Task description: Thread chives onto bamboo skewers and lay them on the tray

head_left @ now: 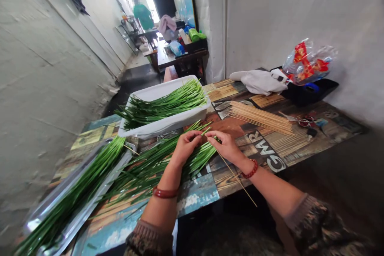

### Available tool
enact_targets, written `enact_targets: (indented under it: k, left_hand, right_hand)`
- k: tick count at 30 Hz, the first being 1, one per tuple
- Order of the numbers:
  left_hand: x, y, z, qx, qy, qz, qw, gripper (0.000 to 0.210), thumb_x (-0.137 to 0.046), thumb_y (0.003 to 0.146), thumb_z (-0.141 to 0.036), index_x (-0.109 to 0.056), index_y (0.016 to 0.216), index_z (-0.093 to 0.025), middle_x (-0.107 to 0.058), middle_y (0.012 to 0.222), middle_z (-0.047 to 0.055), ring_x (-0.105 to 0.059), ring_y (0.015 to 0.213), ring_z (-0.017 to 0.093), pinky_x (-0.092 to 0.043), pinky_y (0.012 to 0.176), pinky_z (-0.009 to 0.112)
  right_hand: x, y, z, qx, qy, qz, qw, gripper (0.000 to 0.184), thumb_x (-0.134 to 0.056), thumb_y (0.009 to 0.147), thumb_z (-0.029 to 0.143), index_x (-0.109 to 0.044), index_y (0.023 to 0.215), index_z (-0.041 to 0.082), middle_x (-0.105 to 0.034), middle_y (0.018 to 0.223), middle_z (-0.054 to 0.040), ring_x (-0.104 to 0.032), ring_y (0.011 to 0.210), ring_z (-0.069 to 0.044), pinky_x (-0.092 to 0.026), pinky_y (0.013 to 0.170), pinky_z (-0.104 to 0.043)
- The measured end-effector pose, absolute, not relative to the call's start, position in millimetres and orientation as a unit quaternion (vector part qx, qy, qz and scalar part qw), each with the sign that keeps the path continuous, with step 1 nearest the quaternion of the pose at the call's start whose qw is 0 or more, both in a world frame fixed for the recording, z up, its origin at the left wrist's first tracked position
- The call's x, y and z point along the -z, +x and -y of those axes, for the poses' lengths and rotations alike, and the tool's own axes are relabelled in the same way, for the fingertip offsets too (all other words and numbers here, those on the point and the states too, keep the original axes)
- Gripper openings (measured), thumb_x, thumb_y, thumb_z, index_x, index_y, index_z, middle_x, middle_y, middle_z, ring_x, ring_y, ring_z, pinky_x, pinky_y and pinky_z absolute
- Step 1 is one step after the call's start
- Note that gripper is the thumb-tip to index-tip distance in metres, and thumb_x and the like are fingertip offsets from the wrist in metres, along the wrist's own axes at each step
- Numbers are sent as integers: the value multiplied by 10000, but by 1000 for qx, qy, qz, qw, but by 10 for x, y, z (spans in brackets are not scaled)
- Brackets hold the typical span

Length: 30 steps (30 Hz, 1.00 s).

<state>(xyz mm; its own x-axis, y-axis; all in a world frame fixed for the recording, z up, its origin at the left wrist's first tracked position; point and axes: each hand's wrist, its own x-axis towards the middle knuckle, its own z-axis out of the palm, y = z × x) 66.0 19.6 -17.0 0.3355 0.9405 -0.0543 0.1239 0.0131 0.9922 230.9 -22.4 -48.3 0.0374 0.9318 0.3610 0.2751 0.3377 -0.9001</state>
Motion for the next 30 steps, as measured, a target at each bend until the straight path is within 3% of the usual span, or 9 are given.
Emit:
enact_targets:
  k: [15, 30]
  left_hand:
    - [229, 670, -191, -382, 643, -423, 511, 217, -642, 752, -333, -680, 794, -123, -603, 654, 6, -465, 574, 96, -369, 542, 200]
    - [249, 672, -168, -402, 613, -407, 545, 230, -674, 737, -291, -726, 878, -116, -711, 770, 49, -627, 703, 148, -498, 686, 250]
  right_hand:
    - [459, 2327, 249, -305, -504, 631, 504, 221, -553, 860, 299, -704, 986, 198, -740, 973, -55, -674, 908, -200, -510, 843, -326]
    - [456, 2325, 266, -301, -497, 635, 510, 218, -570, 849, 281, -714, 979, 180, -748, 968, -68, -687, 880, -198, -522, 821, -321]
